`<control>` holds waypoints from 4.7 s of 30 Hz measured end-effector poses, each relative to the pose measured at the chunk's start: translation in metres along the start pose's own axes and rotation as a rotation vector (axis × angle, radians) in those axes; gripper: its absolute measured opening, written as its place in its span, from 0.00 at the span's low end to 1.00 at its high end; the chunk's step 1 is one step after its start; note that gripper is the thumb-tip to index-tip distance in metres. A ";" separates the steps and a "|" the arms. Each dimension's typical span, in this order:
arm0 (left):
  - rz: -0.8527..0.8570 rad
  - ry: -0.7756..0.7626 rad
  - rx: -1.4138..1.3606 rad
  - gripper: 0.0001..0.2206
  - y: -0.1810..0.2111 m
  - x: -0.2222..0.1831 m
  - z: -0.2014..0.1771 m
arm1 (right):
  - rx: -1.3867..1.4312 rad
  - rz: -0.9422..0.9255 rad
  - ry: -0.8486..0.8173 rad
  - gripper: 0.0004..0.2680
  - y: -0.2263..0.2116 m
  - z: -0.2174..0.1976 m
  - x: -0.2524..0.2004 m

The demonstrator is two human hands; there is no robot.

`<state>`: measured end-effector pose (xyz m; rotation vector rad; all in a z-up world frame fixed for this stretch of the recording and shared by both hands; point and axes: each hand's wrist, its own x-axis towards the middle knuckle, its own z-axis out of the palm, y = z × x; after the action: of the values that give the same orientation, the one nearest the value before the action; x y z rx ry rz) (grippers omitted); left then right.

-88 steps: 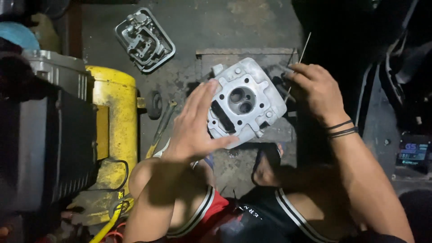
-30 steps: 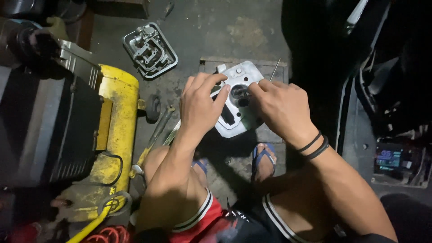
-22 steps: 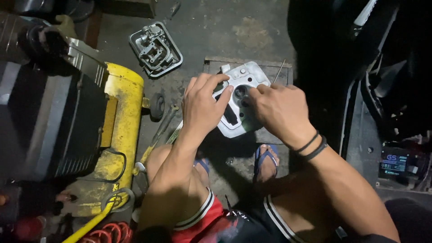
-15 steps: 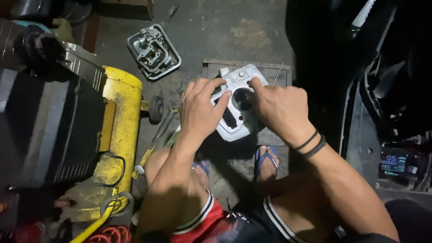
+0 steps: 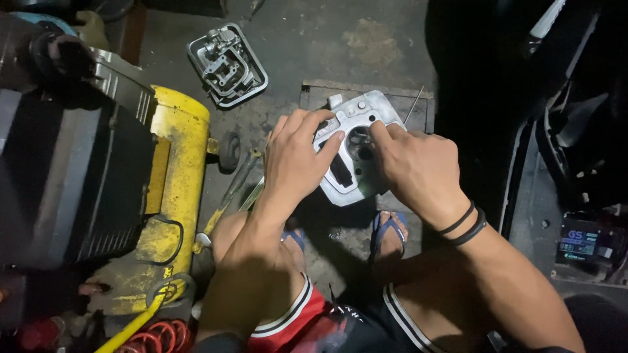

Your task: Cleaning or lapping valves in a motorcycle cylinder head using a manual T-handle tool.

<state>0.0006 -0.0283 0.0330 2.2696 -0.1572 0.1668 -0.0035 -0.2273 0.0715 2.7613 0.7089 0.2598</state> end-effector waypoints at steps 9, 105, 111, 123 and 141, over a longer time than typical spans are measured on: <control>0.005 -0.006 0.023 0.14 0.001 0.002 0.003 | -0.095 -0.075 0.018 0.05 -0.003 0.024 0.001; -0.010 -0.024 0.045 0.15 0.003 0.002 0.003 | 0.313 0.000 0.014 0.05 0.015 0.022 0.012; -0.013 -0.022 0.031 0.16 0.001 0.002 0.002 | 0.338 0.012 0.031 0.05 0.012 0.024 0.010; -0.010 -0.025 0.039 0.15 0.004 0.000 0.000 | 0.211 -0.103 0.099 0.04 0.012 0.020 0.016; -0.011 -0.020 0.026 0.15 0.006 -0.001 -0.004 | -0.019 -0.094 0.271 0.04 0.010 0.020 0.013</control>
<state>-0.0016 -0.0292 0.0394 2.2982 -0.1534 0.1407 0.0172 -0.2331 0.0566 2.6927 0.8933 0.6256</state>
